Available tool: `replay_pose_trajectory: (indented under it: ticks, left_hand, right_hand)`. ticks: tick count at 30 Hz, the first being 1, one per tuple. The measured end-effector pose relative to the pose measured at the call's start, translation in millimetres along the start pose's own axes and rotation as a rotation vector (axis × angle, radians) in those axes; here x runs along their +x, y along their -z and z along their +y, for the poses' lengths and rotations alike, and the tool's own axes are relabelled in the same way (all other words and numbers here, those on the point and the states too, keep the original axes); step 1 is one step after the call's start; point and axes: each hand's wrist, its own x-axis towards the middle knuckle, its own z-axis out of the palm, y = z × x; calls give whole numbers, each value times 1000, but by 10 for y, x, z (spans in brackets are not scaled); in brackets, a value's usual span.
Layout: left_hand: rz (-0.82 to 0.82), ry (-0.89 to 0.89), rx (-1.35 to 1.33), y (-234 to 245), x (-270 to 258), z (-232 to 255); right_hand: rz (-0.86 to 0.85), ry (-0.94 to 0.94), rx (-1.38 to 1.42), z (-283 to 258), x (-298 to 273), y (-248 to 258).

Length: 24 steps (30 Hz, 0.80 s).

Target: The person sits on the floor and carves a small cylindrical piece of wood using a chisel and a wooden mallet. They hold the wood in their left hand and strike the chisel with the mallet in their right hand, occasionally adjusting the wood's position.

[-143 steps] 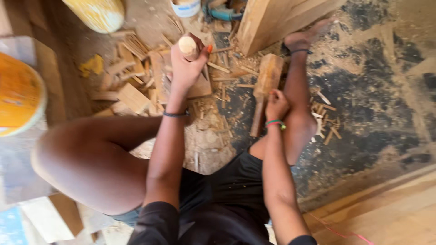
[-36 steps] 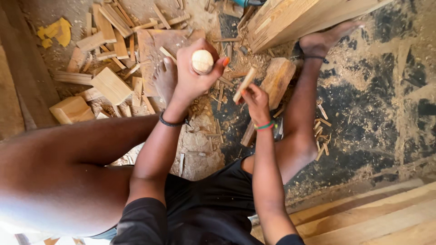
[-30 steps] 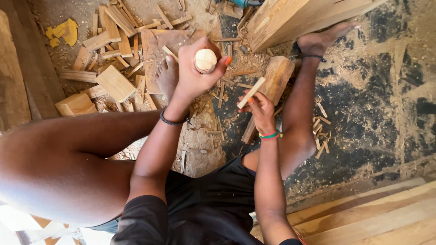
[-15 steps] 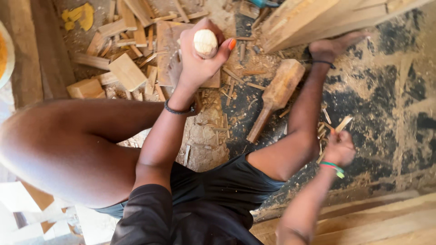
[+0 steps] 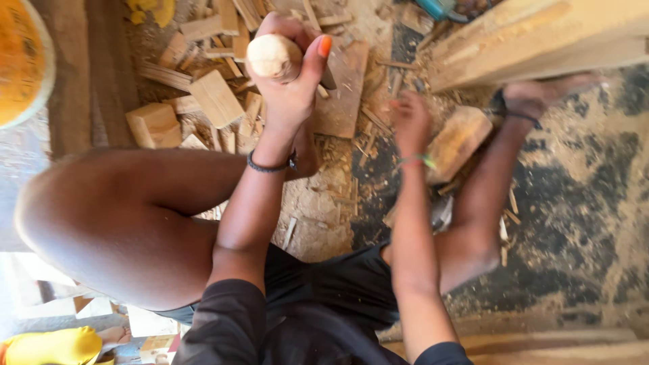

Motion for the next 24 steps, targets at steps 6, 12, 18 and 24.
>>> replay_pose_trajectory:
  ticks: [6, 12, 18, 24]
  left_hand:
    - [138, 0, -23, 186, 177, -101]
    - [164, 97, -43, 165, 203, -255]
    - [-7, 43, -20, -89, 55, -318]
    - [-129, 106, 37, -263, -123, -35]
  right_hand:
    - [-210, 290, -439, -435, 214, -1445]
    - [-391, -46, -86, -53, 222, -1407]
    - [-256, -344, 789, -361, -334, -228]
    - [-192, -381, 968, -717, -1016, 252]
